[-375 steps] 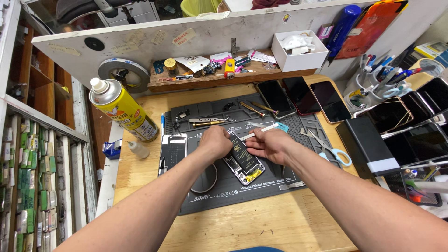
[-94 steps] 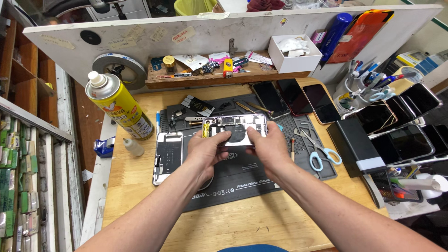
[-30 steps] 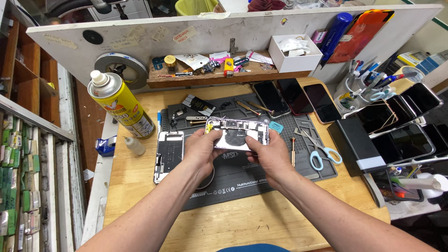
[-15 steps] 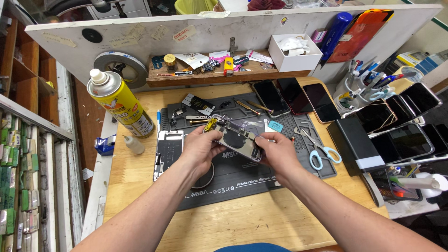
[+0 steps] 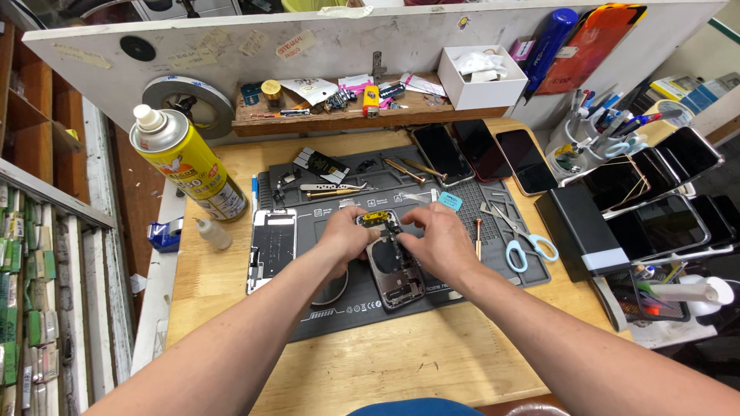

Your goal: The person applies adhesive tape to the internal frame of a disassembled smartphone, then uses a plastic spudger to pry and remove the battery. The person then uses tweezers to adjust small internal components.

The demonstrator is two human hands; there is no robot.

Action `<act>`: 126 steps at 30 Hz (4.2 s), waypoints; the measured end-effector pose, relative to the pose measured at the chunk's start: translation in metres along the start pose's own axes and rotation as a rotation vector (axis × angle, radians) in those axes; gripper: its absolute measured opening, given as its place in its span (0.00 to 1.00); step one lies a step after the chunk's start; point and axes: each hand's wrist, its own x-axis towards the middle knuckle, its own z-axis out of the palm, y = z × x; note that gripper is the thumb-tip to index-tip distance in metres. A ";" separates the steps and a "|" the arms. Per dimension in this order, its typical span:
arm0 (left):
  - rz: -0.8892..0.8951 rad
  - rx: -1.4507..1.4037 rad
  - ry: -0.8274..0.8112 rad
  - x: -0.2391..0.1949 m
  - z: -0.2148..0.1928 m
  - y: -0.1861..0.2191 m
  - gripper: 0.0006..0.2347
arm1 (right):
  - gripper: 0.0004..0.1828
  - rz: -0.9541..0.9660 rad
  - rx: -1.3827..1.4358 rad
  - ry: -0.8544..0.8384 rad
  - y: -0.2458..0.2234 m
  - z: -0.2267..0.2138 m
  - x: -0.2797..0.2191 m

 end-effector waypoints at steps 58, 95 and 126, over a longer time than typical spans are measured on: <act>0.085 0.130 0.179 0.001 -0.011 -0.004 0.12 | 0.24 -0.128 -0.193 -0.095 -0.018 0.022 0.038; 0.061 0.213 0.216 -0.005 -0.009 0.001 0.11 | 0.13 0.107 -0.039 -0.065 -0.010 0.030 0.028; 0.111 0.225 0.202 0.002 -0.007 -0.006 0.11 | 0.12 0.333 0.136 0.211 0.103 -0.062 0.034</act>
